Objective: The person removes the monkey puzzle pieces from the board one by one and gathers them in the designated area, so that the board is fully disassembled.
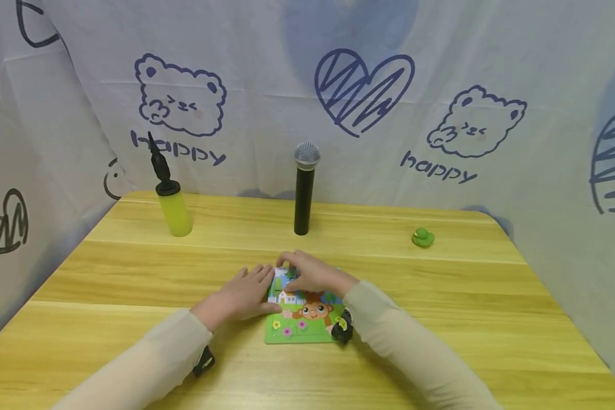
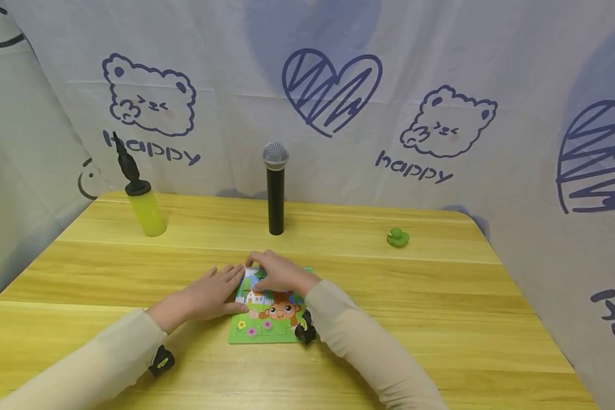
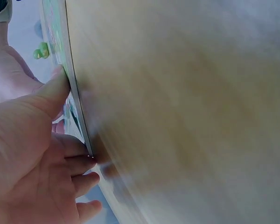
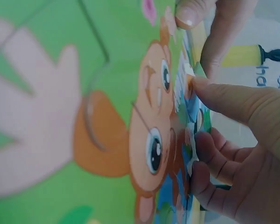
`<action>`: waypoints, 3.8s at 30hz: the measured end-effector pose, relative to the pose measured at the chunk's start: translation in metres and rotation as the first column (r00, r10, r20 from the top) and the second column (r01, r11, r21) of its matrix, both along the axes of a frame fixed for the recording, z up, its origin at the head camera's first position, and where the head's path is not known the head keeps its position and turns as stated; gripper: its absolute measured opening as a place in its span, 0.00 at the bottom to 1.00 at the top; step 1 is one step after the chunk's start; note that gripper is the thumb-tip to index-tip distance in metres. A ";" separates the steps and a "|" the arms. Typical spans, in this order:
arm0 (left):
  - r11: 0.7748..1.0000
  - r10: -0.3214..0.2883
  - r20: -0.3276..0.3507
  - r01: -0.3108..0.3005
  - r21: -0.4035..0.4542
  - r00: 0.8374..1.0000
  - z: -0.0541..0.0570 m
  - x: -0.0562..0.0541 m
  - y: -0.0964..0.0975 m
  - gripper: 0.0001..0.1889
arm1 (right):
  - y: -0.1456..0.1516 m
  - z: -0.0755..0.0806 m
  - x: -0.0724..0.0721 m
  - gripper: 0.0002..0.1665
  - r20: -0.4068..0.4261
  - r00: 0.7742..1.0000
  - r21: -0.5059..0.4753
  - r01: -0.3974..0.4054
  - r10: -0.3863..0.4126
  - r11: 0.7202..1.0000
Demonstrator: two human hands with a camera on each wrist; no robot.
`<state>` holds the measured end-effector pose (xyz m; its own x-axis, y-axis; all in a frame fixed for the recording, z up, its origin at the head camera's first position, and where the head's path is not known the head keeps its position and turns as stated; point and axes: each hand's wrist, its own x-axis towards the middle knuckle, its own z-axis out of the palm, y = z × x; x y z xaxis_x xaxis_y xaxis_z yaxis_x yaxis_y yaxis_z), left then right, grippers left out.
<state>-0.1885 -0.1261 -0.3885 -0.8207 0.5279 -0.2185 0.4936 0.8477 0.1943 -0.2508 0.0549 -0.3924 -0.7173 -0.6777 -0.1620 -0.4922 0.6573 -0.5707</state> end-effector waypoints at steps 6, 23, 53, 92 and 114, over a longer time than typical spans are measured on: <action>1.000 0.005 -0.008 -0.005 -0.017 1.000 -0.002 -0.001 0.001 0.43 | 0.008 0.000 -0.004 0.09 0.050 0.993 -0.148 0.112 -0.105 0.983; 1.000 -0.004 -0.011 0.003 -0.029 1.000 -0.001 -0.001 0.002 0.43 | 0.072 0.022 -0.014 0.08 0.143 0.962 -0.289 0.266 -0.233 0.920; 1.000 -0.013 0.003 0.014 -0.026 1.000 0.005 -0.001 0.004 0.43 | 0.175 -0.005 -0.035 0.09 0.050 0.935 -0.096 0.355 -0.352 0.930; 1.000 -0.012 0.003 0.012 -0.022 1.000 0.001 -0.002 0.002 0.43 | 0.049 0.002 -0.003 0.14 -0.016 0.998 -0.073 -0.059 0.058 0.996; 1.000 0.001 0.015 -0.001 -0.021 1.000 0.004 -0.001 0.003 0.43 | 0.038 -0.001 -0.001 0.23 -0.003 0.991 0.004 -0.135 0.136 0.991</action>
<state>-0.1891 -0.1235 -0.3849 -0.8177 0.5223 -0.2422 0.4898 0.8522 0.1842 -0.2519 0.0931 -0.3930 -0.6194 -0.7680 -0.1627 -0.5789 0.5868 -0.5662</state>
